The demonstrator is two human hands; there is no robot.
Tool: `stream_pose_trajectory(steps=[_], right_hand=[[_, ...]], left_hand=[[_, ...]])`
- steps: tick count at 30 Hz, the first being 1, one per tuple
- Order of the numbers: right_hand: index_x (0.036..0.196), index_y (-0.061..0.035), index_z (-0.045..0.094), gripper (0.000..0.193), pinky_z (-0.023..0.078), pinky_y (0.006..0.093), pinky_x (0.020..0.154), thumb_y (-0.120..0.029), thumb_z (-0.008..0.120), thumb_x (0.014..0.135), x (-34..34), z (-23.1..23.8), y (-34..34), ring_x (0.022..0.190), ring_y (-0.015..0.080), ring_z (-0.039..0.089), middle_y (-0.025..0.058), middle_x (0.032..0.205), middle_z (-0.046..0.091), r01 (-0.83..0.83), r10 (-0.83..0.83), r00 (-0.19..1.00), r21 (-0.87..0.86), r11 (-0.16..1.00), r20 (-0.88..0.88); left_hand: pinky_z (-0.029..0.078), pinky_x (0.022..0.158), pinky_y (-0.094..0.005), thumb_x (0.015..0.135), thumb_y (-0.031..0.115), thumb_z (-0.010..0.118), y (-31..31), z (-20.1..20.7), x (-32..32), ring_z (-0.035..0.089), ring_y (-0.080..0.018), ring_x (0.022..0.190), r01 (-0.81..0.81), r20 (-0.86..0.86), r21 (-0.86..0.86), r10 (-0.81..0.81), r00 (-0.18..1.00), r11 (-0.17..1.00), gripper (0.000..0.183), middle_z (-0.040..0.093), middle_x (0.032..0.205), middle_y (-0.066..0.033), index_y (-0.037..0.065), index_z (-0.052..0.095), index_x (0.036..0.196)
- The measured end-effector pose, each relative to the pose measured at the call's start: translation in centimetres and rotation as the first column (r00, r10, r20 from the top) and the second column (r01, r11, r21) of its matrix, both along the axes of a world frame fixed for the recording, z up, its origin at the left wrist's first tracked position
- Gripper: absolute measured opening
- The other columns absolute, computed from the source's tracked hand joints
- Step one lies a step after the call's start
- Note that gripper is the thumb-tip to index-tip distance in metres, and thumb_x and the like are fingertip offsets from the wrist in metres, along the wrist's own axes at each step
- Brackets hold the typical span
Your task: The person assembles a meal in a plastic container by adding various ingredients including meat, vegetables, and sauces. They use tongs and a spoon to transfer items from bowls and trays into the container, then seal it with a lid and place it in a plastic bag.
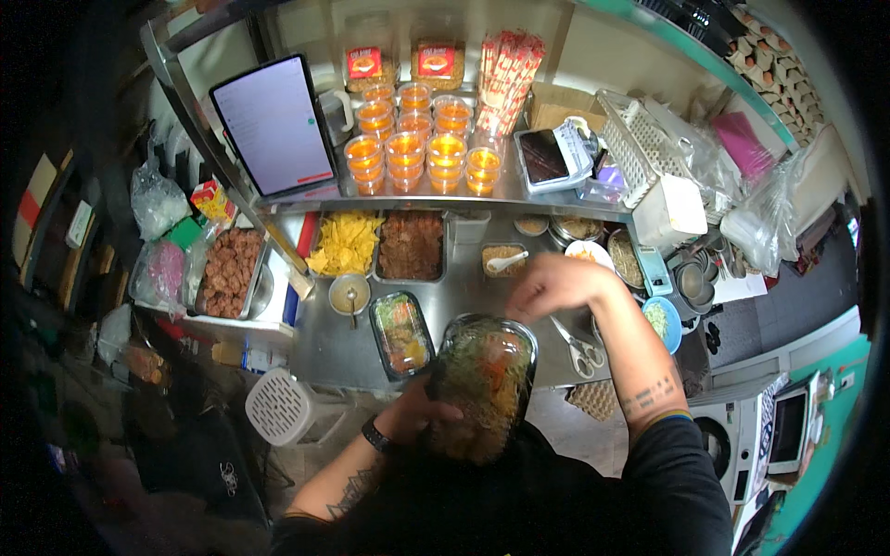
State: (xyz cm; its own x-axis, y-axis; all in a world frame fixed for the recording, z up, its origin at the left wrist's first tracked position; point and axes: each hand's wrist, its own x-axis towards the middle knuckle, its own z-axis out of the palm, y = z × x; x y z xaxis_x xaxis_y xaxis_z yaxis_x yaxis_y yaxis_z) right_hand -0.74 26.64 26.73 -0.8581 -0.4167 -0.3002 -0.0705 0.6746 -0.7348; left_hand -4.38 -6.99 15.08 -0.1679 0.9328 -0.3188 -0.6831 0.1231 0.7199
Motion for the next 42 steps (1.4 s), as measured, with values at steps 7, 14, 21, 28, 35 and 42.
stream_pose_trajectory(steps=[7,14,21,28,35,42], right_hand=[[0.099,-0.0027,0.07,0.025,0.055,0.0249,0.076,0.001,0.083,0.078,10.9,-2.2,-3.8,0.084,0.0077,0.068,0.0013,0.09,0.073,0.576,-0.609,0.793,-0.306,0.758,-0.017],[0.081,-0.0054,0.062,0.033,0.046,0.0311,0.056,-0.019,0.091,0.073,12.3,0.2,-5.2,0.06,0.0154,0.055,0.0049,0.07,0.061,0.784,-0.781,0.58,-0.101,0.612,-0.231],[0.084,-0.0045,0.066,0.027,0.049,0.0317,0.057,-0.02,0.087,0.079,15.9,-1.3,-4.8,0.063,0.0172,0.06,0.0077,0.071,0.062,0.825,-0.823,0.498,-0.144,0.547,-0.273],[0.087,-0.0091,0.071,0.018,0.042,0.0415,0.091,-0.027,0.075,0.089,13.2,2.8,-3.6,0.085,0.0269,0.066,0.0061,0.082,0.068,0.694,-0.627,0.636,-0.021,0.72,-0.45],[0.085,-0.011,0.071,0.017,0.033,0.0478,0.095,-0.028,0.074,0.082,10.3,-1.3,-1.7,0.119,0.0274,0.052,0.0049,0.124,0.06,0.525,-0.497,0.654,-0.131,0.841,-0.57],[0.072,-0.0079,0.069,0.027,0.034,0.0488,0.092,-0.033,0.079,0.079,11.2,1.0,-3.5,0.112,0.0268,0.056,0.0063,0.12,0.062,0.353,-0.155,0.686,0.138,0.926,-0.711]], left_hand=[[0.042,0.113,-0.0421,0.077,0.015,0.081,1.6,0.5,-0.5,0.056,-0.0256,0.129,0.065,-0.006,-0.027,-0.065,0.998,0.998,0.083,0.059,0.139,-0.014,-0.002,0.042,0.148],[0.045,0.111,-0.0397,0.079,-0.002,0.075,4.6,2.3,0.1,0.056,-0.0259,0.129,0.104,-0.049,-0.074,-0.108,0.993,0.992,0.076,0.057,0.141,-0.0143,-0.002,0.042,0.148],[0.045,0.11,-0.0379,0.08,-0.008,0.071,7.2,0.8,1.5,0.058,-0.0251,0.128,0.152,-0.037,-0.056,-0.155,0.987,0.987,0.071,0.06,0.14,-0.0136,-0.002,0.046,0.146],[0.048,0.105,-0.0363,0.081,-0.009,0.069,8.7,2.6,2.6,0.062,-0.0222,0.121,0.07,-0.077,-0.013,-0.071,0.995,0.997,0.058,0.066,0.132,-0.0117,-0.003,0.057,0.138],[0.054,0.094,-0.0336,0.083,-0.004,0.074,9.4,2.8,3.5,0.068,-0.0186,0.106,0.017,-0.059,-0.076,-0.021,0.998,0.997,0.055,0.07,0.119,-0.0101,-0.001,0.057,0.135],[0.056,0.096,-0.0375,0.084,-0.001,0.072,8.5,2.3,4.4,0.068,-0.0219,0.109,-0.125,-0.008,-0.015,0.125,0.992,0.992,0.056,0.068,0.124,-0.0133,-0.004,0.054,0.136]])
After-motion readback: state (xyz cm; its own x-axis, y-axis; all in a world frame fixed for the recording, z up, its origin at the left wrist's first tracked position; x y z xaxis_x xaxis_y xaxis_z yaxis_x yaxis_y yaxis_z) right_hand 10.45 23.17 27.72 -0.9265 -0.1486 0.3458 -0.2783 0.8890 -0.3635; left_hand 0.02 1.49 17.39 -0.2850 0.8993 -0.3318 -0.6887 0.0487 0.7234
